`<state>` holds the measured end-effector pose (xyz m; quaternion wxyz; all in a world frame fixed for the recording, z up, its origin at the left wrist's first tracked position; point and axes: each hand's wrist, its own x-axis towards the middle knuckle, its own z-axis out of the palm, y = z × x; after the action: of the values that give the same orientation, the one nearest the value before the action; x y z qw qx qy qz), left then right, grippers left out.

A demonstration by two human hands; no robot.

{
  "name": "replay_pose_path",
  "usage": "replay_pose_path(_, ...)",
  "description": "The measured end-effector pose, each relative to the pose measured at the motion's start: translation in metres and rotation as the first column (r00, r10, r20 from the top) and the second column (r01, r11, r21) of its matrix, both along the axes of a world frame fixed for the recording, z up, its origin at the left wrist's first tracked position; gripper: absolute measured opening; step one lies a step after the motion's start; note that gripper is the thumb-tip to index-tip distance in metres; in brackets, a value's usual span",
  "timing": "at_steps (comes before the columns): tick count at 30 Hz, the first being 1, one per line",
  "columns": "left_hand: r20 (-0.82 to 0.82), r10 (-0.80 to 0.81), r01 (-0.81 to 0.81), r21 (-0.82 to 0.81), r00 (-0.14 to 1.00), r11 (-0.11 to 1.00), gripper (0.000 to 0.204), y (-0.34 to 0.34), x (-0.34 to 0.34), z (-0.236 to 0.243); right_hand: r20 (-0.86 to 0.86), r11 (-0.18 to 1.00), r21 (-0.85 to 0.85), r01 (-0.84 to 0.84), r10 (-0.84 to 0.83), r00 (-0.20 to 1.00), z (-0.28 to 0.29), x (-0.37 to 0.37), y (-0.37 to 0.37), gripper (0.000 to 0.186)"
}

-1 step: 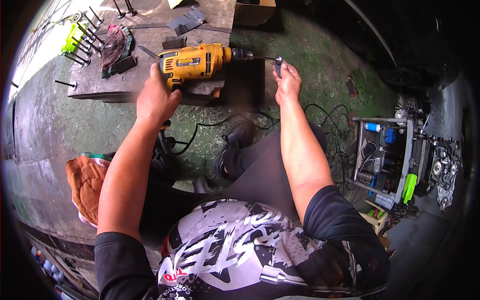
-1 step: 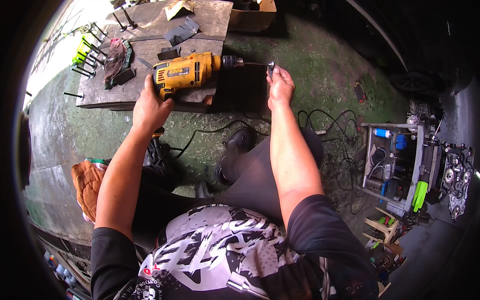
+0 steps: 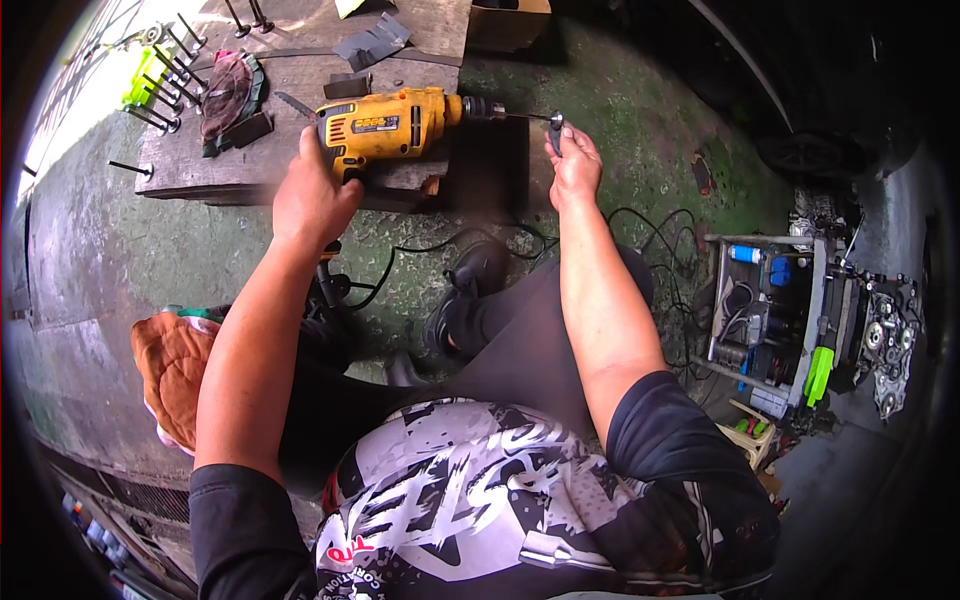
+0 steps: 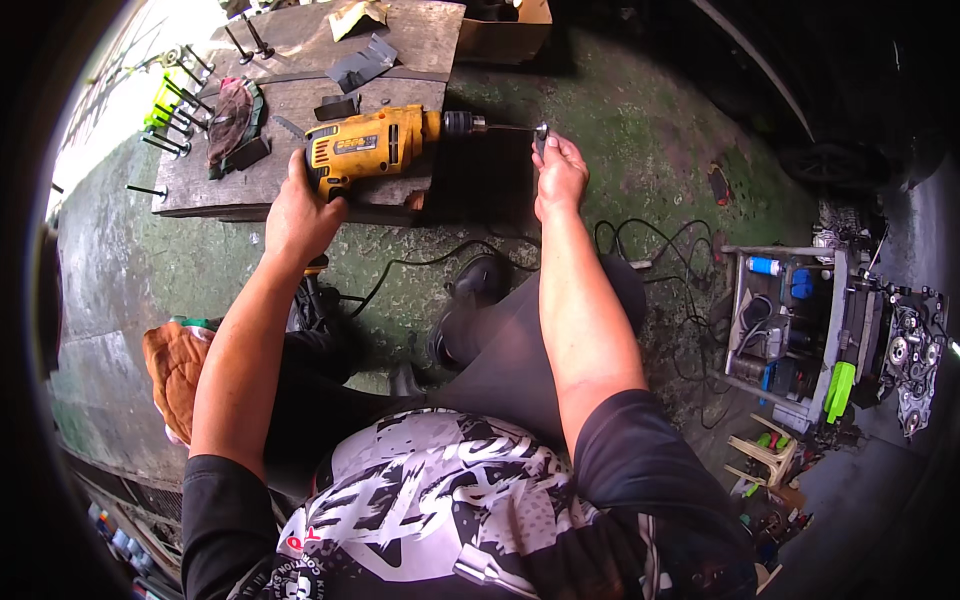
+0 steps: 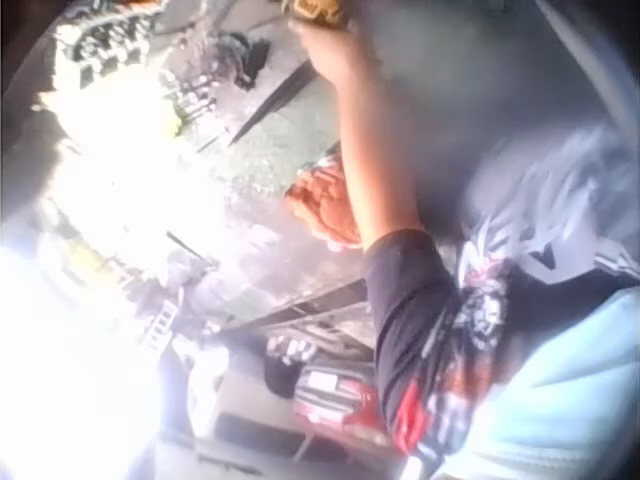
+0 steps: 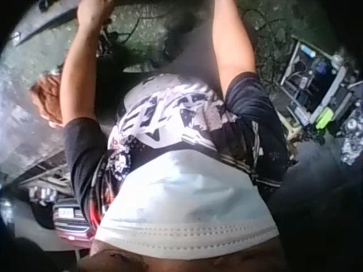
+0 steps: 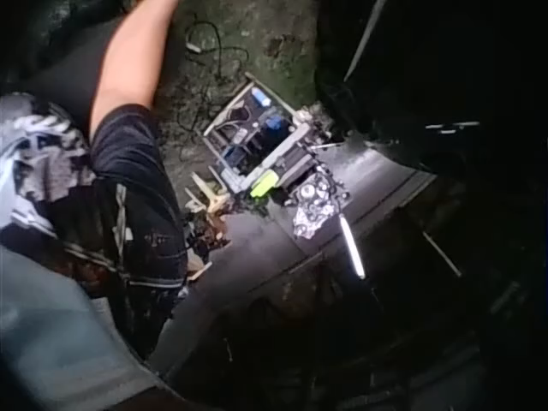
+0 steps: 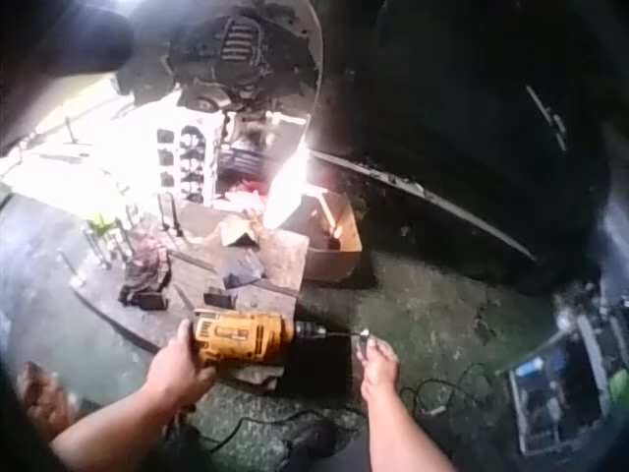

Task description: Grinding and polishing a small circular metal part using a power drill with a grinding attachment.

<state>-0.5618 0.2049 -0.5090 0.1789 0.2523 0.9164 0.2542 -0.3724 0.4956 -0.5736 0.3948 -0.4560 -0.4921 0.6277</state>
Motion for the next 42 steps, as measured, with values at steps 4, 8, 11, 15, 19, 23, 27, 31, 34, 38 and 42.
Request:
replay_pose_path(4,-0.007,-0.002,0.002,0.008,1.0,1.0,0.091,0.001,0.0,0.0,-0.013,1.0,-0.004,0.017,-0.017,1.0,-0.002,0.002,-0.001,0.017)
replay_pose_path(8,-0.003,0.001,-0.001,0.003,1.0,1.0,0.091,0.0,0.0,0.001,-0.029,1.0,-0.011,0.025,-0.026,0.999,-0.001,0.003,-0.004,0.017)
replay_pose_path(11,-0.006,0.0,0.0,-0.005,1.0,1.0,0.091,0.0,-0.001,-0.001,-0.02,1.0,-0.005,0.023,-0.023,1.0,0.0,0.005,-0.007,0.017)
replay_pose_path(15,-0.009,0.0,0.0,-0.003,1.0,1.0,0.09,0.0,0.0,-0.001,-0.024,1.0,-0.018,0.025,-0.026,0.999,0.001,0.006,-0.008,0.016)
replay_pose_path(19,-0.031,-0.011,0.011,0.005,0.999,1.0,0.088,0.0,0.0,-0.002,-0.037,0.999,-0.032,0.031,-0.032,0.999,0.001,0.007,-0.008,0.016)
replay_pose_path(23,-0.058,-0.009,0.009,0.004,0.998,1.0,0.085,0.0,0.001,-0.003,-0.025,0.999,-0.029,0.041,-0.042,0.999,0.003,0.007,-0.01,0.016)
replay_pose_path(27,0.006,0.002,-0.002,-0.008,1.0,1.0,0.089,0.001,0.0,0.003,-0.029,0.999,-0.023,0.032,-0.032,0.999,0.004,0.008,-0.009,0.016)
replay_pose_path(31,-0.027,-0.005,0.005,0.003,1.0,1.0,0.088,0.0,0.0,-0.002,-0.002,1.0,0.006,0.028,-0.028,1.0,0.005,0.006,-0.009,0.017)
replay_pose_path(34,-0.056,-0.01,0.011,0.005,0.998,1.0,0.086,0.0,-0.001,-0.005,0.001,0.997,0.069,0.031,-0.031,1.0,0.008,0.001,-0.011,0.018)
replay_pose_path(38,-0.056,-0.012,0.012,-0.005,0.998,1.0,0.087,0.0,0.0,-0.004,-0.015,0.994,0.1,0.037,-0.036,0.999,0.01,-0.002,-0.005,0.018)
replay_pose_path(42,-0.052,-0.012,0.012,-0.008,0.999,1.0,0.088,0.001,0.0,-0.006,0.052,0.993,0.12,0.009,-0.015,0.999,0.003,0.001,-0.001,0.019)
